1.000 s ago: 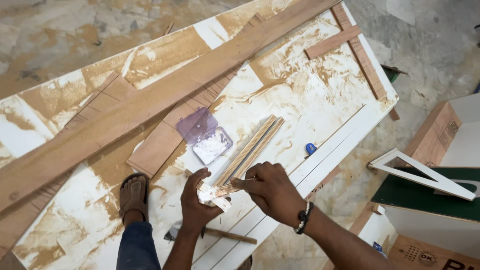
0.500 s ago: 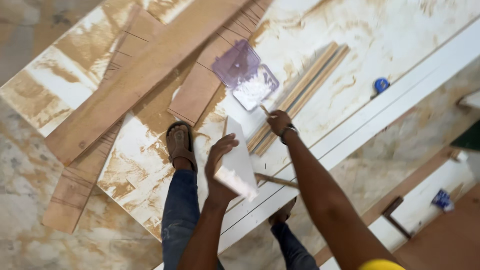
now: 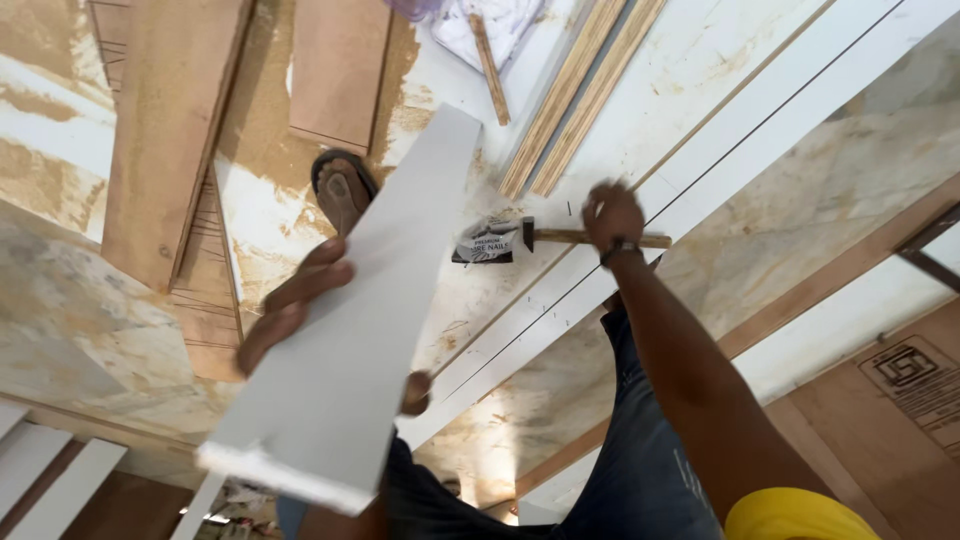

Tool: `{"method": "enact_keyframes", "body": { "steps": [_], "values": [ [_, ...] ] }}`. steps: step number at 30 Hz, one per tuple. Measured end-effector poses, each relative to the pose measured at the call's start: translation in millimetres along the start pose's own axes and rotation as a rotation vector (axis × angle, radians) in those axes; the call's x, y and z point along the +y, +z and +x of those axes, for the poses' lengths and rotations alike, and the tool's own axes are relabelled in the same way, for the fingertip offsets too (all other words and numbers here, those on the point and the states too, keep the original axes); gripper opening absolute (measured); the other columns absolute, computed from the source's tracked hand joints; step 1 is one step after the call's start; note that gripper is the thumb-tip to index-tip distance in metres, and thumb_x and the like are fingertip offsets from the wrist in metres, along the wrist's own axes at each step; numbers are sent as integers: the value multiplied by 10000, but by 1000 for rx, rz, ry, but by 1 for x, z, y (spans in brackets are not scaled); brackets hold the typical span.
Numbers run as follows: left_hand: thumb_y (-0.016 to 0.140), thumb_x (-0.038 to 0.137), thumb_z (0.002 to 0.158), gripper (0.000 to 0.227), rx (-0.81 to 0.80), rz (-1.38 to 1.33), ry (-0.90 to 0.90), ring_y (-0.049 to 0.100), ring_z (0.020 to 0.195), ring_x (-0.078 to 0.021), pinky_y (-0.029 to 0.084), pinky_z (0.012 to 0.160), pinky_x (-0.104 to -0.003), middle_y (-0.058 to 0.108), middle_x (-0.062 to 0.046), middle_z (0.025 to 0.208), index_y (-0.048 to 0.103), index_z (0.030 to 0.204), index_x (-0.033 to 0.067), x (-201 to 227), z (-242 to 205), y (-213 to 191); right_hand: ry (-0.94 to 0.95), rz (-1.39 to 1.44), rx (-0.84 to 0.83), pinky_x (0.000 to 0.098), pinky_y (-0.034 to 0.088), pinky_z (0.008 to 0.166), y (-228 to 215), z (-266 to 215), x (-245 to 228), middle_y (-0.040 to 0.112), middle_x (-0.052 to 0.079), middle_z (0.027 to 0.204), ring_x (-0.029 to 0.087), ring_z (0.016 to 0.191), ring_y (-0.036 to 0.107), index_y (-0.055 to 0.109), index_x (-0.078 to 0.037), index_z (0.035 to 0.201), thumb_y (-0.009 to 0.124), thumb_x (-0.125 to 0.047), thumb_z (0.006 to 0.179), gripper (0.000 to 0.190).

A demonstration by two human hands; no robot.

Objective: The person applies adhesive to the edges of wooden boards using a small stick and then hammers wooden strips onto the boards.

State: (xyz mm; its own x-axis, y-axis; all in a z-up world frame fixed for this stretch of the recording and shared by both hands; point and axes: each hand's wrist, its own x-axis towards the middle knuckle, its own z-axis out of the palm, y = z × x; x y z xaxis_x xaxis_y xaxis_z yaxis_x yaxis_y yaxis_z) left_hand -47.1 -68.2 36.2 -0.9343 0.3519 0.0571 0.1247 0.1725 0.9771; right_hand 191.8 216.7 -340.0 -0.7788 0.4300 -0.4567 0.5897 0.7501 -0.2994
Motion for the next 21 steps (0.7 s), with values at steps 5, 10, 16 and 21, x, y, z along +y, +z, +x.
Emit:
{"method": "enact_keyframes", "body": {
  "steps": [5,10,16,21],
  "values": [
    [881,350,664,946,101,196,-7,654,1239,-238,514,1170,-502,618,-134,1329,389,1462,226,15,-14,24,-164,-416,-267,509,407,903,69,-56,22,620,96,1103,309,1097,546,707,-159,1120,664,-291,855,300],
    [912,287,729,923,-23,186,-11,610,1258,-294,483,1180,-476,645,-164,1317,378,1477,197,13,-31,34,-256,-290,-215,495,445,961,70,-62,35,644,95,1056,289,1085,588,700,-124,1124,535,-183,948,249],
    [844,301,774,811,143,201,12,625,1205,-334,488,1141,-494,656,-207,1261,398,1427,120,20,-80,65,-97,-148,-403,606,374,1068,-102,-139,88,716,129,1143,354,1123,609,687,-158,1181,613,-538,852,508],
    [788,313,812,731,399,177,-13,638,1161,-367,492,1108,-510,666,-243,1214,415,1385,56,7,-132,110,-93,310,-232,454,540,828,-279,-206,188,754,156,966,324,929,691,744,-106,1039,718,-489,873,418]
  ]
}}
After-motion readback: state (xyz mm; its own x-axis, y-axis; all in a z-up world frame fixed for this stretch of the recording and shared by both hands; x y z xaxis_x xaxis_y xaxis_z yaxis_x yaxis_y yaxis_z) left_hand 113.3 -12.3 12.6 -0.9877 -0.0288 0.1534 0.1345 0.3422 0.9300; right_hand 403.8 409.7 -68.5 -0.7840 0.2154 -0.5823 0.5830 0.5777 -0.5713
